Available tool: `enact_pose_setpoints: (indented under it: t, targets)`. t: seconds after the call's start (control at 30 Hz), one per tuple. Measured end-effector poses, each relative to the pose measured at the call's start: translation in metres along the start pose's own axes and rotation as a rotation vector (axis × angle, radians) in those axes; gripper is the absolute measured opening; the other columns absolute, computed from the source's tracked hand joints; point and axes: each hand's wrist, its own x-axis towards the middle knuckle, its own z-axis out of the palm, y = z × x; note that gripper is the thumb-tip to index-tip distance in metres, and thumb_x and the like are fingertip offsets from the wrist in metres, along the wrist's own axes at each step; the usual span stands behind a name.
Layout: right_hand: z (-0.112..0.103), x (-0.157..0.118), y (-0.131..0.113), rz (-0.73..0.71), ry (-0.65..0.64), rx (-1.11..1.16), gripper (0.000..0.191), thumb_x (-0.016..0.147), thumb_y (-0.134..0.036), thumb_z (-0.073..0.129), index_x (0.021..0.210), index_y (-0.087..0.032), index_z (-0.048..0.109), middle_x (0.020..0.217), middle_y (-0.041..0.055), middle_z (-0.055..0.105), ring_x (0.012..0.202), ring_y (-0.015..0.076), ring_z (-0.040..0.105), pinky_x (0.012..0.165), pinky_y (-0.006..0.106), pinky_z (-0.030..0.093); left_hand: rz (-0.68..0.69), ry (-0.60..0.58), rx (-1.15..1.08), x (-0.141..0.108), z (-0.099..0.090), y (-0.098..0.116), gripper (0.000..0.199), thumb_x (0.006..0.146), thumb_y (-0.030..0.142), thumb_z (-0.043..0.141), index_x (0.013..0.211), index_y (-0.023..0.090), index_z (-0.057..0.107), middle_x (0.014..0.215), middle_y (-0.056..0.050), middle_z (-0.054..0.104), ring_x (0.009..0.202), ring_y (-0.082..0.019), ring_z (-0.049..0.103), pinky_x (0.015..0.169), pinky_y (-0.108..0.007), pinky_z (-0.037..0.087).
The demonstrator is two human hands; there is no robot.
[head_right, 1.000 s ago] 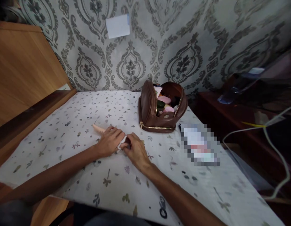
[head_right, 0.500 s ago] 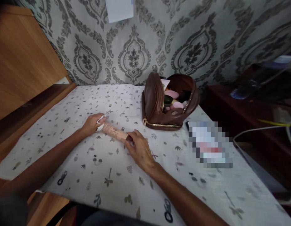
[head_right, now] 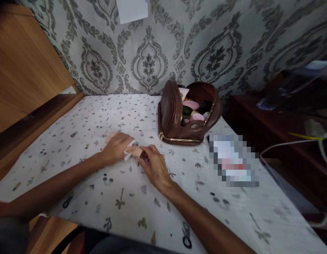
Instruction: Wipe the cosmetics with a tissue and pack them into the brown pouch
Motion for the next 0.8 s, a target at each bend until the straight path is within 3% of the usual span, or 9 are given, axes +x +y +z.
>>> enact_pose_setpoints:
  t: [0.07,0.13,0.27,0.47,0.63,0.8]
  targets:
    - [0.0,0.0,0.0,-0.013,0.003,-0.027,0.013,0.086,-0.024,0.061,0.098,-0.021,0.065,0.088,0.005,0.06,0.079,0.0212,0.059,0.072,0.032,0.049,0.122,-0.018,-0.017,0.003,0.004,0.021,0.042,0.104,0.044,0.031,0.107,0.012,0.058,0.099,-0.015,0.065,0.091,-0.028,0.057,0.085,-0.042,0.044]
    - [0.0,0.0,0.0,-0.017,0.006,-0.035,0.007,0.086,-0.025,0.06,0.09,-0.02,0.063,0.085,0.0051,0.06,0.077,0.0217,0.058,0.07,0.033,0.047,0.184,-0.035,-0.028,0.004,0.005,0.027,0.048,0.102,0.049,0.032,0.12,0.01,0.054,0.105,-0.015,0.064,0.096,-0.028,0.056,0.087,-0.041,0.044]
    - [-0.001,0.0,-0.001,0.0,0.005,-0.015,0.017,0.089,-0.031,0.058,0.099,-0.019,0.064,0.085,0.0056,0.061,0.074,0.0213,0.057,0.07,0.033,0.047,0.248,-0.074,-0.04,-0.001,0.003,-0.004,0.054,0.099,0.058,0.035,0.124,0.013,0.051,0.102,-0.013,0.064,0.092,-0.026,0.057,0.081,-0.039,0.046]
    - [-0.006,0.001,-0.006,0.014,-0.004,0.069,0.028,0.092,-0.04,0.054,0.105,-0.017,0.064,0.087,0.0065,0.064,0.071,0.0183,0.056,0.066,0.03,0.045,0.149,-0.123,-0.028,-0.018,-0.004,-0.06,0.044,0.097,0.055,0.046,0.114,0.015,0.055,0.105,-0.013,0.063,0.095,-0.025,0.059,0.082,-0.038,0.047]
    - [-0.008,-0.001,-0.008,0.061,0.021,0.151,0.033,0.094,-0.041,0.05,0.116,-0.019,0.061,0.081,0.0018,0.062,0.067,0.0157,0.054,0.063,0.028,0.042,0.111,-0.166,-0.023,-0.023,-0.012,-0.068,0.035,0.097,0.044,0.05,0.116,0.016,0.056,0.11,-0.014,0.063,0.094,-0.024,0.059,0.076,-0.034,0.048]
    - [-0.012,0.0,-0.011,0.092,0.011,0.176,0.036,0.097,-0.043,0.043,0.115,-0.019,0.062,0.075,0.0,0.057,0.065,0.0154,0.05,0.061,0.028,0.038,0.113,-0.117,-0.026,-0.02,-0.02,-0.065,0.029,0.1,0.037,0.045,0.112,0.015,0.059,0.101,-0.013,0.066,0.086,-0.021,0.061,0.068,-0.029,0.045]
